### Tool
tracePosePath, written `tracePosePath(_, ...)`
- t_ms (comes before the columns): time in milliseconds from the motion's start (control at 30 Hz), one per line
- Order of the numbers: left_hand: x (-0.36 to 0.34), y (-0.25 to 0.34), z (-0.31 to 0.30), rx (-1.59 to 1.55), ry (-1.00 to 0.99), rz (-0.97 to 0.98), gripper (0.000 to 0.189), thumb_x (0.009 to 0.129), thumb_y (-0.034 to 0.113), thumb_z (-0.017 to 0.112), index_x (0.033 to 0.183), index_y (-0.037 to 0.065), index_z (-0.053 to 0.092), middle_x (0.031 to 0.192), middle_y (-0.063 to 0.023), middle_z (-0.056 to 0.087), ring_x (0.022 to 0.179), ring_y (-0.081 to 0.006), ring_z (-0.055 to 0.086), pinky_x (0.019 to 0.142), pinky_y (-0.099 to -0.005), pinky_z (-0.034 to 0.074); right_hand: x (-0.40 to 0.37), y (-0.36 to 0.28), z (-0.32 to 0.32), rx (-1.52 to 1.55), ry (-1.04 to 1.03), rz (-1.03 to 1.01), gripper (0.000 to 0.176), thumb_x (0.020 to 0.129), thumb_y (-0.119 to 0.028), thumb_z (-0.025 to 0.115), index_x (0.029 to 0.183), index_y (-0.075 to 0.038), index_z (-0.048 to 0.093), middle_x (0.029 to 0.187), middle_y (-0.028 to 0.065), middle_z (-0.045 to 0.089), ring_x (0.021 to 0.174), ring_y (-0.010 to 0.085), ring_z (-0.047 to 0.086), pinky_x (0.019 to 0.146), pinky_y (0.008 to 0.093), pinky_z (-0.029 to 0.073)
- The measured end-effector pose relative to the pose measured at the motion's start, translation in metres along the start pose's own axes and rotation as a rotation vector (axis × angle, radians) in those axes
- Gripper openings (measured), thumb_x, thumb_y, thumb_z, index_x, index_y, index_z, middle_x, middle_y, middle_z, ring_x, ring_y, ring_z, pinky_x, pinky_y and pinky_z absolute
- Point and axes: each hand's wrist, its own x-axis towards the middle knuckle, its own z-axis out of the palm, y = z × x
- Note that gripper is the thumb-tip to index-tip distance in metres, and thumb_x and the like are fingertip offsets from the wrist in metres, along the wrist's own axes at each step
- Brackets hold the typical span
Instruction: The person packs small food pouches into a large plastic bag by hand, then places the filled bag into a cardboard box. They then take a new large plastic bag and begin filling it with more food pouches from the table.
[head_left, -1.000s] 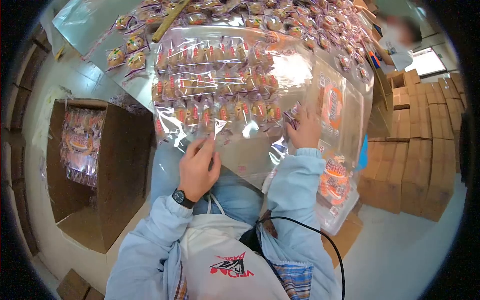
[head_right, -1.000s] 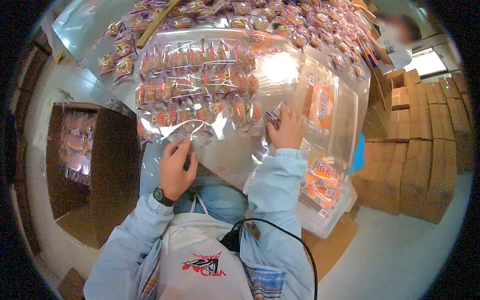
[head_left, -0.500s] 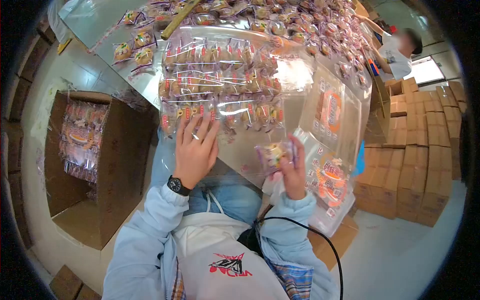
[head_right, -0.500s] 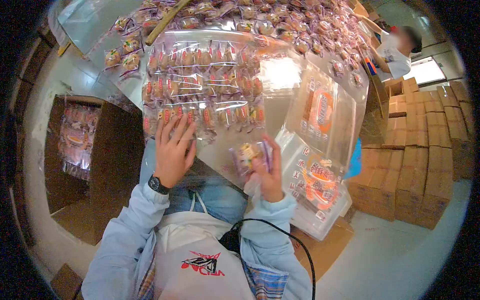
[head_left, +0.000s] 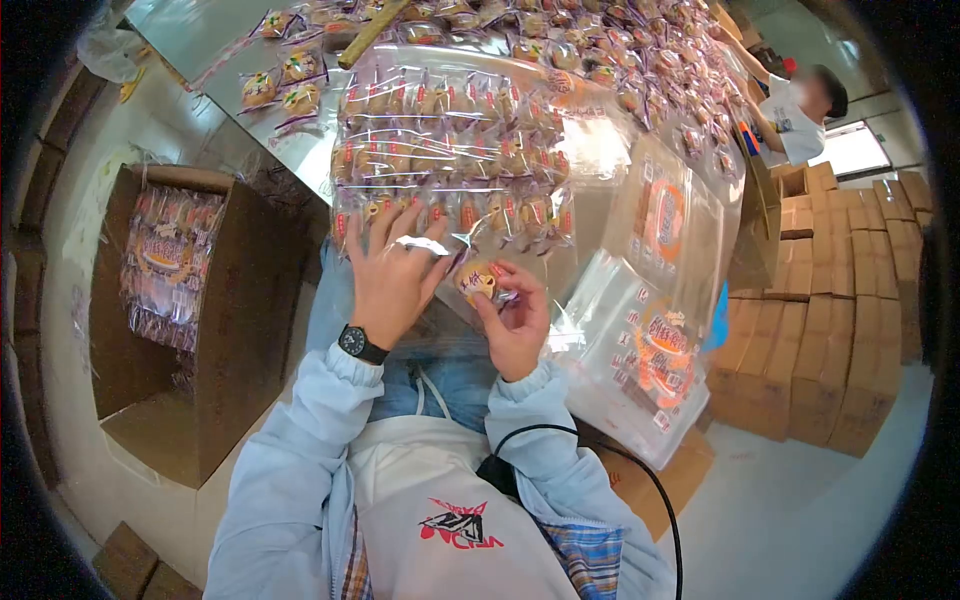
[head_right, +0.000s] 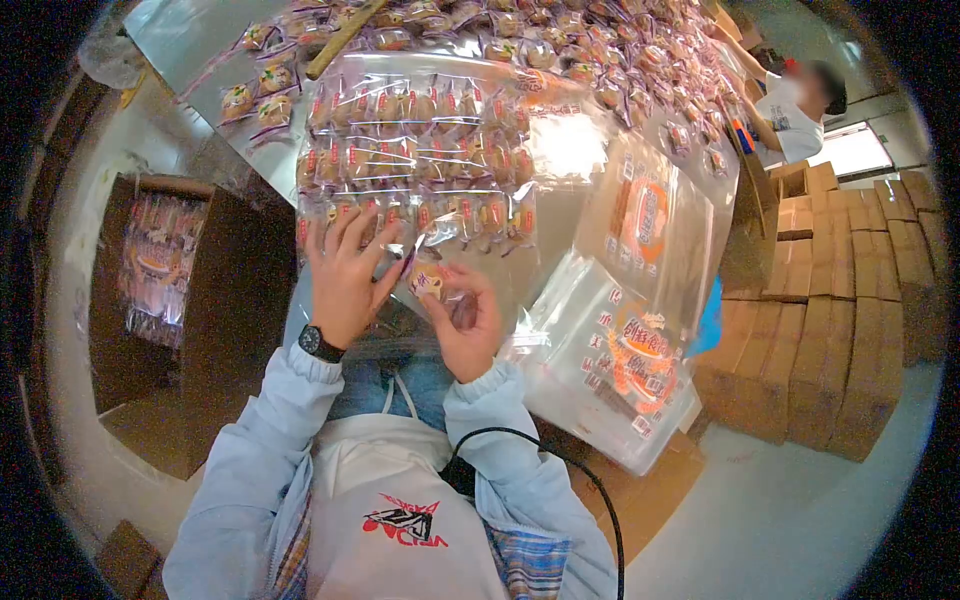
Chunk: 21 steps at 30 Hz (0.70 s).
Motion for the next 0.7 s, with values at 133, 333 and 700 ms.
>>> tracePosePath(133, 0.000, -0.003, 0.014, 0.010, 0.045, -0.070, 0.048, 0.084, 0.022, 0.080, 0.131, 0.022, 0.071, 0.140, -0.0045, 0.062, 0.134, -0.0286, 0.051, 0.121, -0.0590, 0.023, 0.005, 0.016, 0.015, -0.166, 0.005, -0.253, 0.038, 0.082, 0.007, 0.081, 0.103, -0.007, 0.052, 0.124, 0.0191, 0.058, 0.118, 0.0291, 0.063, 0.098, 0.0384, 0.054)
tracePosePath(333, -0.002, -0.007, 0.017, -0.094, 0.105, -0.125, 0.044, 0.079, 0.019, 0.082, 0.122, 0.021, 0.076, 0.134, -0.0025, 0.067, 0.132, -0.0266, 0.054, 0.120, -0.0542, 0.024, 0.019, 0.033, 0.009, -0.263, -0.013, -0.480, 0.042, 0.080, 0.007, 0.082, 0.102, -0.009, 0.050, 0.122, 0.0174, 0.060, 0.118, 0.0359, 0.066, 0.100, 0.0445, 0.055)
tracePosePath(700, 0.000, -0.007, 0.017, -0.159, 0.140, -0.149, 0.025, 0.076, 0.007, 0.077, 0.100, 0.014, 0.079, 0.130, 0.0000, 0.070, 0.130, -0.0249, 0.057, 0.119, -0.0547, 0.024, 0.045, 0.029, 0.005, -0.572, -0.370, -0.603, 0.044, 0.077, -0.007, 0.085, 0.112, -0.013, 0.059, 0.135, 0.0159, 0.063, 0.126, 0.0451, 0.059, 0.111, 0.0532, 0.046)
